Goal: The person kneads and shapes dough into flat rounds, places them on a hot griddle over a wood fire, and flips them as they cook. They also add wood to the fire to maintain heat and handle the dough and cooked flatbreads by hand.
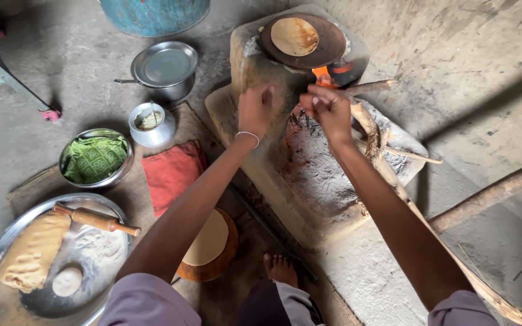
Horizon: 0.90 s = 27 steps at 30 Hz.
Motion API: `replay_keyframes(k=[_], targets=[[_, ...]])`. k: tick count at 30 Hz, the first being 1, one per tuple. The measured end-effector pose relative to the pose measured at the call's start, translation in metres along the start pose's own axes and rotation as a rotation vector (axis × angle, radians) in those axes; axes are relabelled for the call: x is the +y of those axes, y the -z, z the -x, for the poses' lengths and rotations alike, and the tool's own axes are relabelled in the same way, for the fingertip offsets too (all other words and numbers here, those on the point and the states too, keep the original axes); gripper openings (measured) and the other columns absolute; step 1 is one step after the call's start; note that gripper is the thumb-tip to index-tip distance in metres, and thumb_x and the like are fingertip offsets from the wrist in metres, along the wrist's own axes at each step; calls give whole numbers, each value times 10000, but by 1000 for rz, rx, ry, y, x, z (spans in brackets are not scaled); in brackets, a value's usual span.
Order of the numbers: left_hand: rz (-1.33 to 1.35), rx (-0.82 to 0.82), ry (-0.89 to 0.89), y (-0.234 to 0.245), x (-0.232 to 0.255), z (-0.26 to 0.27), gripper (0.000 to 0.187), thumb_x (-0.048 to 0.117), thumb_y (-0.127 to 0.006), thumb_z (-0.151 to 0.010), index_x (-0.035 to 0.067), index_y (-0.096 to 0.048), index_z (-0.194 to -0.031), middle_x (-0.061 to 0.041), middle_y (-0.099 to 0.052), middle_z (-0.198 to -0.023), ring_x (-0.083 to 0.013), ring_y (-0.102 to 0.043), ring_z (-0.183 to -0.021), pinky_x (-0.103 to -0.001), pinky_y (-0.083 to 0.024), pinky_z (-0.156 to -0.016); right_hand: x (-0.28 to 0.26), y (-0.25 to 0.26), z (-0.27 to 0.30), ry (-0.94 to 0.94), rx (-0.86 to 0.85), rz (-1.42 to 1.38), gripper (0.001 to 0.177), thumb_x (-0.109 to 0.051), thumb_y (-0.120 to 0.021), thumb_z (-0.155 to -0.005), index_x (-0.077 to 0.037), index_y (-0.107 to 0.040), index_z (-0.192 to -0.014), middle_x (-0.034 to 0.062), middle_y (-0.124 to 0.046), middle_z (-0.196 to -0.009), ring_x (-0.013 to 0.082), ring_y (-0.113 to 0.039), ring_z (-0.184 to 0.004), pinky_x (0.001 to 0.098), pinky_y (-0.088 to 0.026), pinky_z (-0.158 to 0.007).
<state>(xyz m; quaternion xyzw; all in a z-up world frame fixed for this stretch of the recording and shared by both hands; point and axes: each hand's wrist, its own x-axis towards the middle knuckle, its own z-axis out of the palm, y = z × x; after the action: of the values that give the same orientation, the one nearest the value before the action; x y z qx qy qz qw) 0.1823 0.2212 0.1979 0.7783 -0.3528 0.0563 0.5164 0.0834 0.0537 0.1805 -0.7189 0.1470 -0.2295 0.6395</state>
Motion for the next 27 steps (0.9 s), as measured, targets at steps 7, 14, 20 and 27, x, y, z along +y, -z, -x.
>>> replay_keyframes(k=[7, 14, 20, 27], targets=[[955, -89, 1000, -56, -17, -35, 593, 509, -620, -1041, 88, -485, -1436, -64, -530, -1201, -281, -525, -980, -504, -490, -755, 9, -20, 15, 527, -187, 584, 623, -116, -554, -1165, -68, -227, -1692, 174, -210, -1749, 397, -210, -1570, 501, -203, -1250], [211, 288, -303, -82, -36, -41, 274, 179, -628, -1004, 130, -717, -1259, -99, -725, -1253, -273, -696, -1229, -407, -562, -1072, 48, -5, -2, -198, -174, -277, 594, -348, -421, -1136, -170, -238, -1673, 44, -330, -1691, 168, -446, -1429, 366, -346, -1156], [109, -287, -96, -48, -14, -2, 287, 198, -599, -1051, 45, -662, -1285, -175, -706, -1281, -348, -673, -1229, -398, -533, -1062, 10, 7, -4, -152, -258, -600, 488, -215, -500, -1121, -90, -429, -1588, 130, -565, -1313, 226, -606, -1114, 404, -472, -1014], [-207, -241, -123, 13, -32, 57, 568, 133, -667, -911, 58, -522, -1455, -221, -464, -1539, -393, -495, -1385, -428, -416, -1151, 31, 5, -14, -166, -158, -684, 541, -172, -518, -995, -81, -402, -1515, 157, -576, -1474, 267, -608, -1328, 420, -460, -1153]])
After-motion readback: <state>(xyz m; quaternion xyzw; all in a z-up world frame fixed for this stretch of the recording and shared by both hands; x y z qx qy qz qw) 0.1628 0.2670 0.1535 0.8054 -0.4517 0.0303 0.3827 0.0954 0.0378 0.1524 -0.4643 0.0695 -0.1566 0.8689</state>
